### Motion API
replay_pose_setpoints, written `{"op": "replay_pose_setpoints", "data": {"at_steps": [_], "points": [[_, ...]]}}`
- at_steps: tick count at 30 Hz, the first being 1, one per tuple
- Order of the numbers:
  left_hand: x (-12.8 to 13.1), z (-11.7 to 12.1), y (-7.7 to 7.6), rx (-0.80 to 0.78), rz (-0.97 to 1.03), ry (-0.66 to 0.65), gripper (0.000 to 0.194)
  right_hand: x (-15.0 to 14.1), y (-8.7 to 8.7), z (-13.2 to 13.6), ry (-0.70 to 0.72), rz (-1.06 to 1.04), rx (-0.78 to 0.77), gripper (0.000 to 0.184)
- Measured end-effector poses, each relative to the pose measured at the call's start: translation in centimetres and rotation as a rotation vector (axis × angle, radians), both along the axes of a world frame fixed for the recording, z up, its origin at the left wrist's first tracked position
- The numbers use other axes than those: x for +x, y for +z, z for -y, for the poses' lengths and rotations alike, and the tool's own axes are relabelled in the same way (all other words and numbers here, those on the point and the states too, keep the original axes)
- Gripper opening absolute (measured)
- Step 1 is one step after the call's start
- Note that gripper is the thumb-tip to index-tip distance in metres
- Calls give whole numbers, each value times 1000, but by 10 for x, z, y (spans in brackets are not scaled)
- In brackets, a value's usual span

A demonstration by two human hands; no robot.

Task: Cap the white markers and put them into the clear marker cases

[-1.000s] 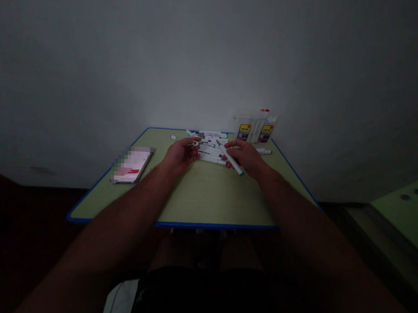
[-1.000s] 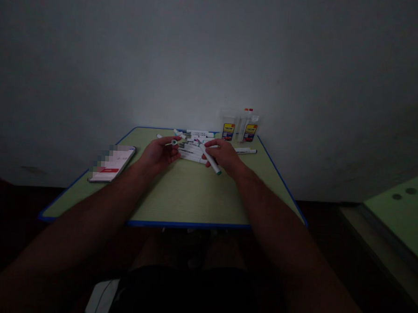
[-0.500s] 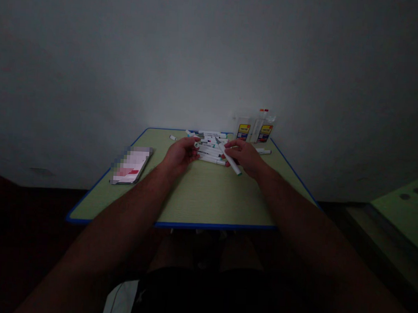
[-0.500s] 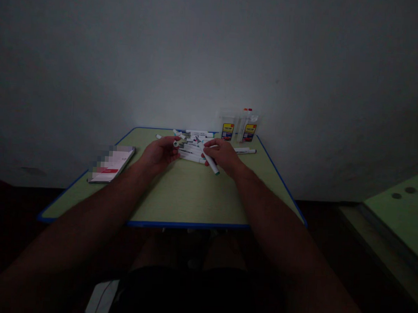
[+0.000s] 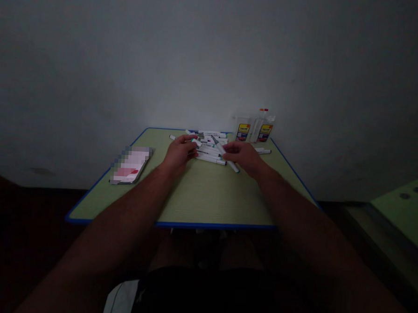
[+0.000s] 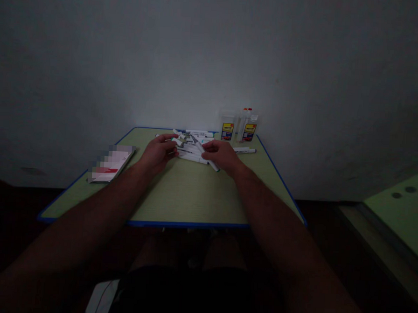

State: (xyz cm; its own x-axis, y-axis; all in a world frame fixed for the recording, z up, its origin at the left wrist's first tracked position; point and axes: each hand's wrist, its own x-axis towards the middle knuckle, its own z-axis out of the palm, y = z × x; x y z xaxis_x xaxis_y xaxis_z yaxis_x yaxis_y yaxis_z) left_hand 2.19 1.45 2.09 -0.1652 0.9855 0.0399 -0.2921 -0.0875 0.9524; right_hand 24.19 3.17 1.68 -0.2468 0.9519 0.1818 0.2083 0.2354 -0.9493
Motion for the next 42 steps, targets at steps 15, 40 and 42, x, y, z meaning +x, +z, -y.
{"op": "replay_pose_setpoints", "data": {"at_steps": [15, 40, 42], "points": [[4, 5, 3, 34, -41, -32, 25, 0, 2, 2, 26, 273, 166, 30], [3, 3, 0, 55, -41, -19, 24, 0, -1, 1, -18, 306, 240, 29], [4, 3, 0, 53, -48, -24, 25, 0, -1, 0, -14, 301, 242, 29]]}}
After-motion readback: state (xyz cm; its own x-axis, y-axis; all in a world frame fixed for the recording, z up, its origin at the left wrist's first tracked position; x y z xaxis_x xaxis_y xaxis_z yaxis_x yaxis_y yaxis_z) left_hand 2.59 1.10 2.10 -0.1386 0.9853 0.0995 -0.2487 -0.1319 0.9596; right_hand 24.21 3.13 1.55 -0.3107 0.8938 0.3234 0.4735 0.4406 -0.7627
